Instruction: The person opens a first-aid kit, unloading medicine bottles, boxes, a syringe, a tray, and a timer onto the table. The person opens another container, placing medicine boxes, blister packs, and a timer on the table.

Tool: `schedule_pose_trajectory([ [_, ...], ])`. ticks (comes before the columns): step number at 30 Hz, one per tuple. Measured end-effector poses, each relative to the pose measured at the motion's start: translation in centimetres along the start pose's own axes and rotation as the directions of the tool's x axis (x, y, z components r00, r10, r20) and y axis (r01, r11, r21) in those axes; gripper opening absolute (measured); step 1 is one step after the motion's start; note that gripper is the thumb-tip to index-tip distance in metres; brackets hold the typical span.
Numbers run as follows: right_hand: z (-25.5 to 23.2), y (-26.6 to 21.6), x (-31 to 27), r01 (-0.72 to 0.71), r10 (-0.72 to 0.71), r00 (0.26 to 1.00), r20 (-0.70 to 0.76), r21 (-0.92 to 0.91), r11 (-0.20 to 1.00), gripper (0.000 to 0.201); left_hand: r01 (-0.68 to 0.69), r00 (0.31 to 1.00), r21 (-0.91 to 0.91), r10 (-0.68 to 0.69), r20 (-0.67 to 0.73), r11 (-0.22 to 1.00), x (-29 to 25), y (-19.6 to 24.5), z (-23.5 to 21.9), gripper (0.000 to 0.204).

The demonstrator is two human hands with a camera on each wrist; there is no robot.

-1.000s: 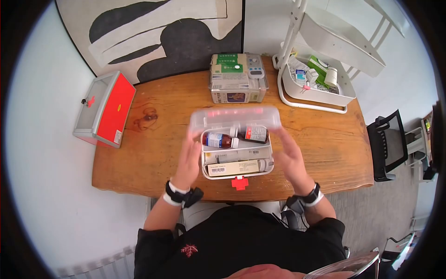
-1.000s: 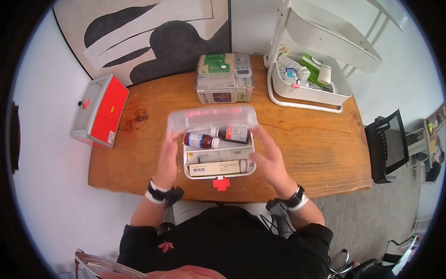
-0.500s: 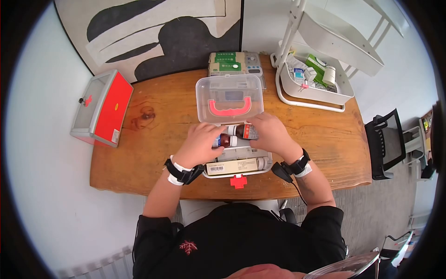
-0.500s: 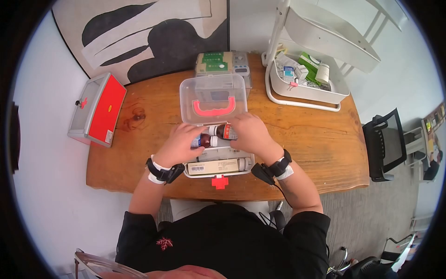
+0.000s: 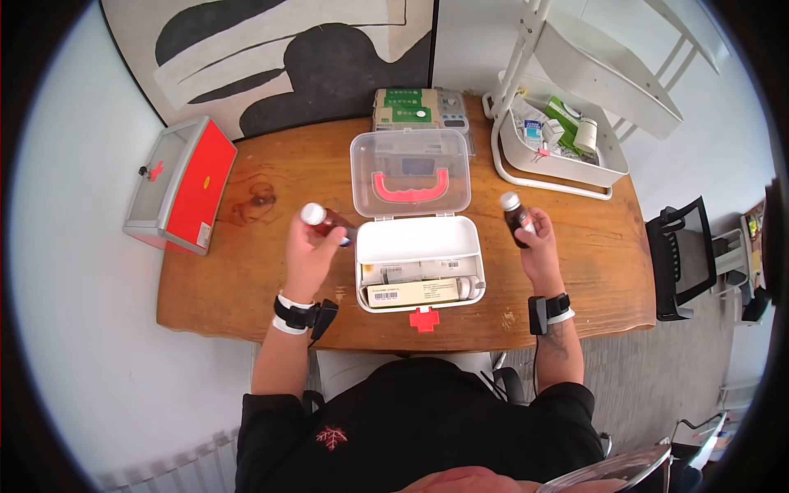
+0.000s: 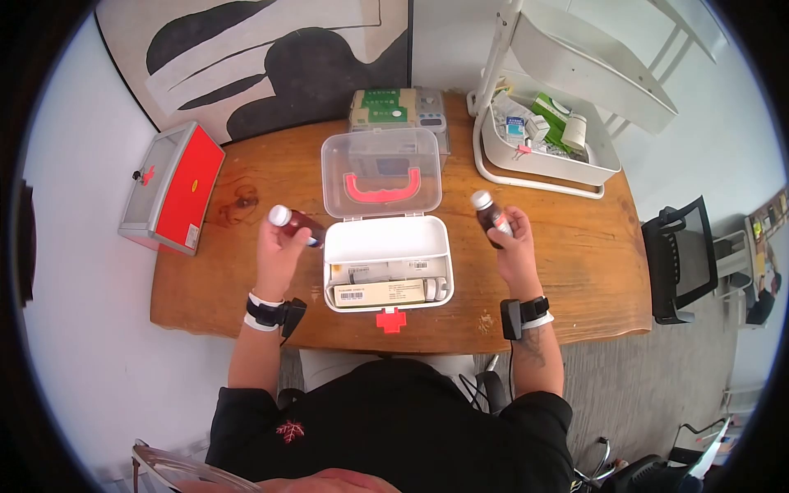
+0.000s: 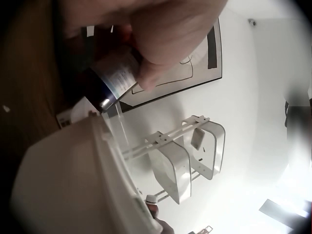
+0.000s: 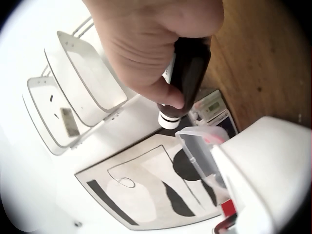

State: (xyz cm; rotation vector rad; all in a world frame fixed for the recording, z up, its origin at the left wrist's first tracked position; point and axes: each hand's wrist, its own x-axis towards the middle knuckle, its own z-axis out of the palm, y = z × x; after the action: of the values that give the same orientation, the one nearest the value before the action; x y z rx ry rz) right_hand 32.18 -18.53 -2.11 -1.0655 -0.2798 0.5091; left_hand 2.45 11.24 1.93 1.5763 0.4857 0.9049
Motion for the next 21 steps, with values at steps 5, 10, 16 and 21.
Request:
schedule_pose_trajectory([
  [5,0.6,1.4,-0.2,-0.006,0.012,1.0,0.019,-0.316,0.949,0.057,0.02,0.982,0.155,0.01,-0.19,0.988,-0.7,-2.8,-2.8,0.042],
  [10,0.8,2.1,1.0,0.093,-0.091,0.996,0.023,-0.327,0.941,0.062,0.19,0.978,0.432,-0.133,-0.16,0.882,-1.5,-4.7,-3.8,0.048],
  [16,2.2,1.6,1.1,0.26,-0.29,0.944,0.154,-0.89,0.373,0.058,-0.003,0.966,0.48,0.127,-0.226,0.877,-1.8,-5.2,-2.7,0.048],
  [21,1.2,3.2,1.2,0.328,-0.367,0.909,0.196,-0.88,0.344,0.056,-0.378,0.895,0.706,0.431,0.115,0.598,-3.1,3.2,0.8,0.047],
])
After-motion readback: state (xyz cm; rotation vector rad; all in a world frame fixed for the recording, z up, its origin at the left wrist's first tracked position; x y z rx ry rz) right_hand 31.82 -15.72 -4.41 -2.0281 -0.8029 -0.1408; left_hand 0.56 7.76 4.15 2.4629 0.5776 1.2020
